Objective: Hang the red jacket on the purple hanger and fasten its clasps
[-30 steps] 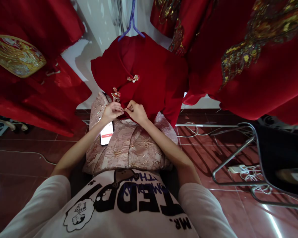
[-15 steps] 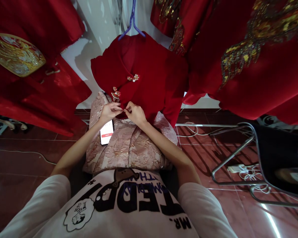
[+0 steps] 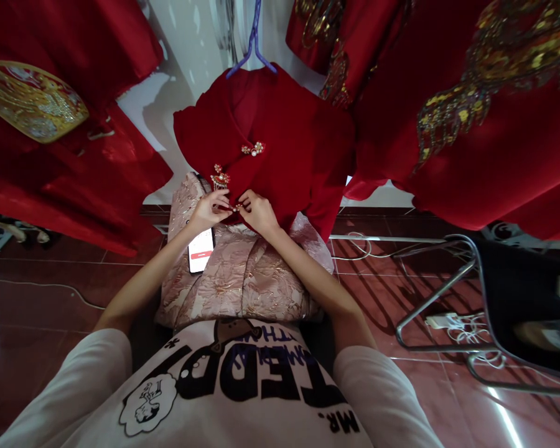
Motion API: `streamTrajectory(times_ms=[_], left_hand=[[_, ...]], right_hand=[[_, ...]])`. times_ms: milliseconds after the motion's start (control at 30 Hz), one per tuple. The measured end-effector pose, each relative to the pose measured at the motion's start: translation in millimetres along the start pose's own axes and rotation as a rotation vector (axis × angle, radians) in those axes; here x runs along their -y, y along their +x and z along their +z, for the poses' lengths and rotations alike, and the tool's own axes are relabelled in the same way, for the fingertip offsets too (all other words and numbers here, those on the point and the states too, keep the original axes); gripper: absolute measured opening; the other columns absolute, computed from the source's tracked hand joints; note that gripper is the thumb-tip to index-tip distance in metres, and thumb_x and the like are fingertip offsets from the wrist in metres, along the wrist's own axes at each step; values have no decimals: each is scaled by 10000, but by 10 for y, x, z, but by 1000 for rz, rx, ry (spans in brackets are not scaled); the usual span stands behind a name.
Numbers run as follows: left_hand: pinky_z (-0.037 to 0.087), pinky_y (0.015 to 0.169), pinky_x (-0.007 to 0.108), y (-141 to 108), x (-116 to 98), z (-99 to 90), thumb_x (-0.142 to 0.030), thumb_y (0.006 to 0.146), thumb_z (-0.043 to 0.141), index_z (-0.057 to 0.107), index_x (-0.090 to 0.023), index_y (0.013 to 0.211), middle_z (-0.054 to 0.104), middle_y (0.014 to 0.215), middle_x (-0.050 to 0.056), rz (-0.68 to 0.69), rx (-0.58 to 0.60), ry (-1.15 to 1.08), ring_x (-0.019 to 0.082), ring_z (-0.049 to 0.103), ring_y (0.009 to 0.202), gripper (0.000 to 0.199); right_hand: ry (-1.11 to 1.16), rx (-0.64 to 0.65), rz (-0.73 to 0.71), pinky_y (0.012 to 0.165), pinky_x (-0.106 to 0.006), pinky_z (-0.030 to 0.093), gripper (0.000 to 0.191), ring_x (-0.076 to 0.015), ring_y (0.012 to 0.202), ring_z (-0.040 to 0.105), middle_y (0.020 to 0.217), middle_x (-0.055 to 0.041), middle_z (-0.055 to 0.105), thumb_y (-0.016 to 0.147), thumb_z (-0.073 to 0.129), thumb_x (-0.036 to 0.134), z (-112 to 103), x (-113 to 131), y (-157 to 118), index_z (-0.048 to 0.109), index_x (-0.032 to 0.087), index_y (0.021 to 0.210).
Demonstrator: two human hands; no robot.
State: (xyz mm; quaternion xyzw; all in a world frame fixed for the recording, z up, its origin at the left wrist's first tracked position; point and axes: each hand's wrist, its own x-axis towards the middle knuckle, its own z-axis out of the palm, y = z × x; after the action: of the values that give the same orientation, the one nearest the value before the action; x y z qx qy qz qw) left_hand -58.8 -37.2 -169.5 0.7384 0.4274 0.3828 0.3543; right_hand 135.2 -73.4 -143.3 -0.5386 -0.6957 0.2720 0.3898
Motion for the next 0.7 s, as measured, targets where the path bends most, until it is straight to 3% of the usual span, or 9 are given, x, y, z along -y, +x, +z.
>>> streamTrajectory(times_ms=[100, 233, 467, 600, 700], left_hand=[[589, 816, 342, -40, -73, -56, -131, 706, 808, 581, -168, 1226, 650, 1111, 74, 120, -27, 313, 218, 673, 951, 568], [561, 933, 438, -116, -122, -46, -215, 747, 883, 577, -188, 1079, 622, 1100, 82, 184, -52, 616, 287, 622, 1056, 452], [542, 963, 463, -122, -27, 22, -301, 952, 738, 656, -180, 1065, 605, 1186, 130, 364, 49, 723, 297, 595, 1088, 185], [533, 971, 486, -94, -53, -19, -308, 985, 668, 662, -173, 977, 628, 1191, 147, 405, 27, 711, 317, 579, 1119, 135], [487, 1083, 553, -86, -91, -40, -307, 981, 640, 631, -185, 934, 657, 1178, 137, 489, 41, 671, 317, 592, 1144, 131]], right_hand=[[27, -23, 19, 720, -288, 576, 55, -157, 704, 710, 882, -45, 752, 877, 644, 140, -170, 70, 36, 632, 184, 907], [117, -90, -40, 659, -275, 568, 56, -136, 662, 698, 851, -33, 737, 904, 650, 226, -481, 145, 73, 643, 187, 944], [203, -72, -157, 598, -282, 583, 379, -147, 664, 707, 847, -43, 730, 890, 696, 562, -835, 195, 70, 644, 196, 974], [206, -49, -182, 595, -282, 588, 391, -144, 653, 697, 833, -45, 722, 883, 706, 568, -859, 193, 71, 652, 190, 969], [206, -30, -196, 594, -282, 587, 367, -142, 650, 697, 837, -45, 720, 889, 711, 548, -861, 180, 77, 655, 194, 970]])
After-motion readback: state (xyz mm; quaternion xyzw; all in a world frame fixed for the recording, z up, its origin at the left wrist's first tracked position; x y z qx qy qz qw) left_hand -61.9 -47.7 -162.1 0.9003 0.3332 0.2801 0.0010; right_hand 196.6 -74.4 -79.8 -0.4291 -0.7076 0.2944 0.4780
